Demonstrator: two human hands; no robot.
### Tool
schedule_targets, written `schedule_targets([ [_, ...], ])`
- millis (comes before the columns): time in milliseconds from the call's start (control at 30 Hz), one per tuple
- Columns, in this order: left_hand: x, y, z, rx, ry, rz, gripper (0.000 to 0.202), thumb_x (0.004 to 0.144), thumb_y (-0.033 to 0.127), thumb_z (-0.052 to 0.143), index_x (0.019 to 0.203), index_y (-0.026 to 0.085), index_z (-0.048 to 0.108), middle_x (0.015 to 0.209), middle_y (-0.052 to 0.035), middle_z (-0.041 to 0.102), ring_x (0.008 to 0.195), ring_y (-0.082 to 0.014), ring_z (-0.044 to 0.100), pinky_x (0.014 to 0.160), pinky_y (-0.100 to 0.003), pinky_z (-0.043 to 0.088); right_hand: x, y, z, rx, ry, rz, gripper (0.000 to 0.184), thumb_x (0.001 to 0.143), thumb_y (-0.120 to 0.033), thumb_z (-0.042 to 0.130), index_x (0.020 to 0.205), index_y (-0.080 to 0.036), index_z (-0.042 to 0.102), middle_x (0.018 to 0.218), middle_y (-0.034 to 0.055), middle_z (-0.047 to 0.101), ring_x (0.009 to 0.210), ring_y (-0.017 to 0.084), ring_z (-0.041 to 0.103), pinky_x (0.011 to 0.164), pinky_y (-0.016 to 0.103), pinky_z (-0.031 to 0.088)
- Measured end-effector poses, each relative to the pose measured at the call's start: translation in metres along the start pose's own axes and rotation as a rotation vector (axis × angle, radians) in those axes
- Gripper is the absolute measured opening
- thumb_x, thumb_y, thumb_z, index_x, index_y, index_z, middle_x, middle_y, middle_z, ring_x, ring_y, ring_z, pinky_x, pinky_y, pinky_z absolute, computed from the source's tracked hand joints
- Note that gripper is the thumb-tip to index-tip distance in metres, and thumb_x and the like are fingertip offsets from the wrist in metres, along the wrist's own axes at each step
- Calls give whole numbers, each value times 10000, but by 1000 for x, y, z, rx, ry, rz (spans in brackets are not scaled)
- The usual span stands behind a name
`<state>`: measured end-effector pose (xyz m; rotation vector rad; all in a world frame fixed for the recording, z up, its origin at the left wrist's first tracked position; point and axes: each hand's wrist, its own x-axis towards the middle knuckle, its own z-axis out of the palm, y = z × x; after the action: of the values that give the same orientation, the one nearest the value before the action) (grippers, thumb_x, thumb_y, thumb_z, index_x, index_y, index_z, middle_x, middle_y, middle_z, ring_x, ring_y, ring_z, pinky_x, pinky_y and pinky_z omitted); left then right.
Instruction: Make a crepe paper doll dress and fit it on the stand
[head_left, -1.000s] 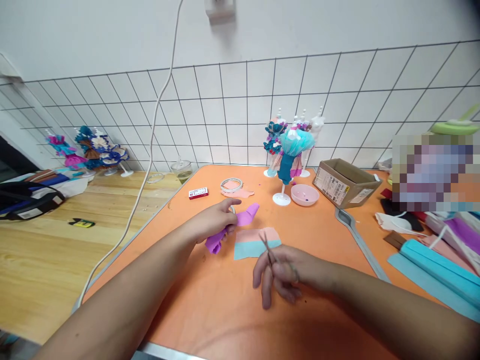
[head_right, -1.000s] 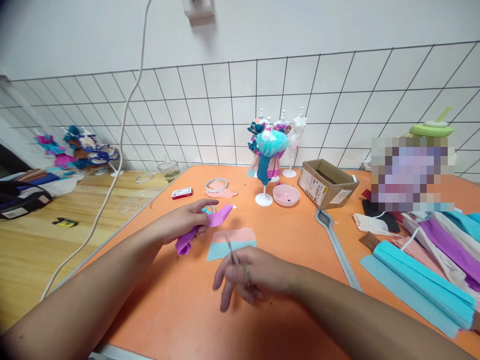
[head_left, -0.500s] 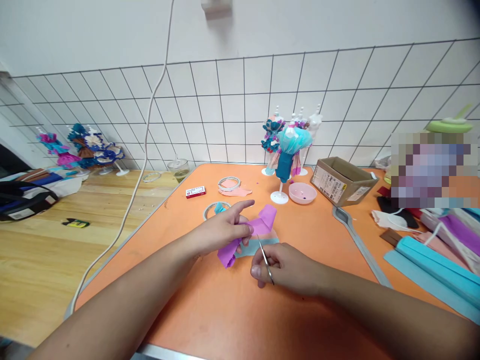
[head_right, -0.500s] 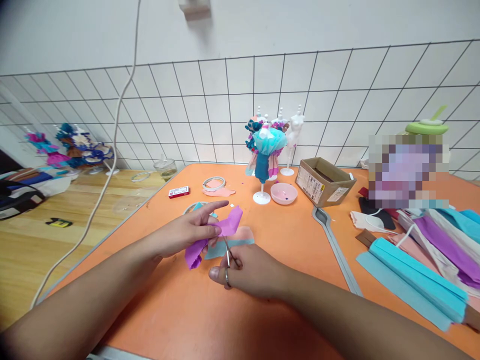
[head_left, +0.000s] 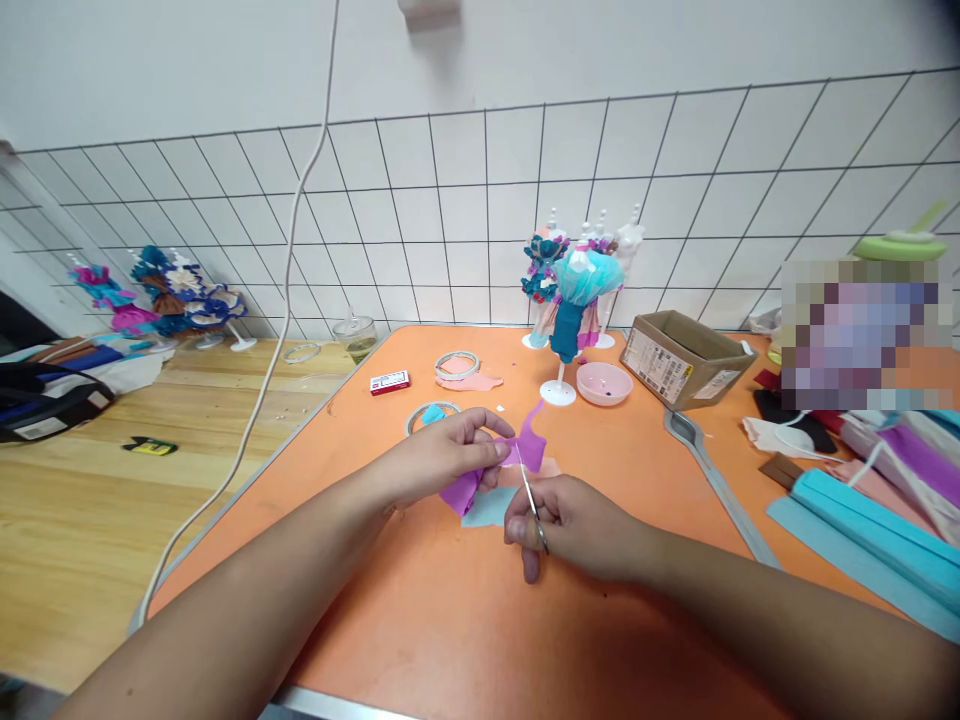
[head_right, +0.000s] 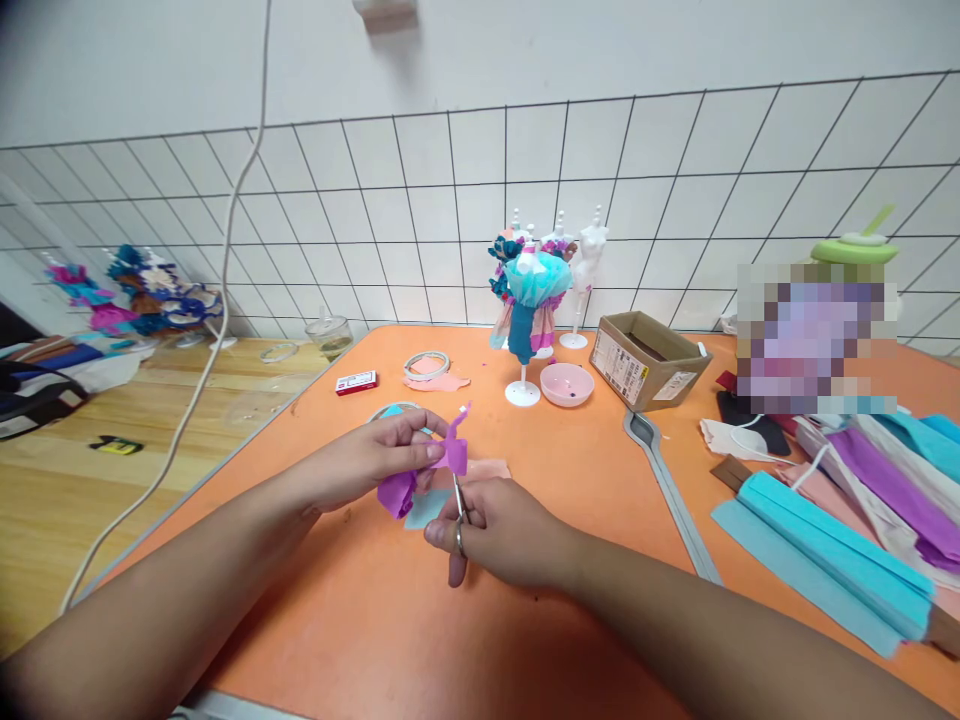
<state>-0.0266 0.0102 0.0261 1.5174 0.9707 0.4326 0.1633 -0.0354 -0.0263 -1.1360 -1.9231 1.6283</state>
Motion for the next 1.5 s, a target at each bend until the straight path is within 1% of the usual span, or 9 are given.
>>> schedule_targets([
  [100,0,0,-1,35,-3,-8,257,825,412,557,851,160,520,626,18,554,541,-97,507,499,-209,395,0,0,-2,46,-31,3,222,848,-379,543,844,-160,580,633,12,689,469,74,386,461,192,281],
  [300,-1,2,3,106,-27,-53,186,810,355,539,783,171,540,590,31,521,500,-96,499,467,-204,404,-3,-1,-5,175,-136,-3,446,818,-571,526,888,-133,576,714,64,700,447,59,345,423,189,272],
  [600,3,-1,8,53,-5,-89,152,792,301,535,723,166,527,551,35,513,493,-93,477,449,-192,376,4,3,-10,195,-176,71,405,817,-541,574,861,-139,583,550,-7,638,372,38,305,354,161,233],
  [833,6,-4,3,-84,10,-100,298,786,412,623,913,167,508,531,31,554,482,-102,514,479,-207,403,5,21,-17,777,-441,93,513,820,-626,512,925,-129,591,531,-10,641,249,35,294,269,162,186],
  [933,9,-7,-1,-152,-26,-153,339,784,472,618,852,161,501,549,11,564,472,-109,521,469,-224,412,7,27,-18,932,-571,103,533,803,-634,532,937,-122,597,535,-7,645,246,48,344,253,161,217],
  [1133,10,-7,-2,-257,55,-30,443,773,403,650,1130,199,484,617,17,595,541,-108,548,479,-185,395,6,25,-19,913,-566,36,557,748,-640,598,920,-111,606,485,-33,606,234,37,318,245,151,227],
  [1300,9,-5,-2,238,246,21,380,827,548,506,850,174,569,630,5,588,518,-98,487,450,-181,325,4,20,-16,665,-341,-33,497,831,-590,528,932,-109,605,613,25,665,307,32,354,278,151,232],
  [1400,9,-5,-2,348,164,49,412,815,561,514,790,160,602,617,16,523,535,-91,458,465,-185,322,4,19,-14,616,-254,-18,477,853,-581,490,949,-127,599,609,14,637,356,47,352,289,147,240],
  [1500,9,-6,-2,317,94,20,397,788,554,559,799,160,608,595,31,472,512,-79,429,462,-183,330,6,20,-16,716,-345,-36,538,850,-623,434,950,-120,599,586,26,632,340,51,310,282,151,227],
])
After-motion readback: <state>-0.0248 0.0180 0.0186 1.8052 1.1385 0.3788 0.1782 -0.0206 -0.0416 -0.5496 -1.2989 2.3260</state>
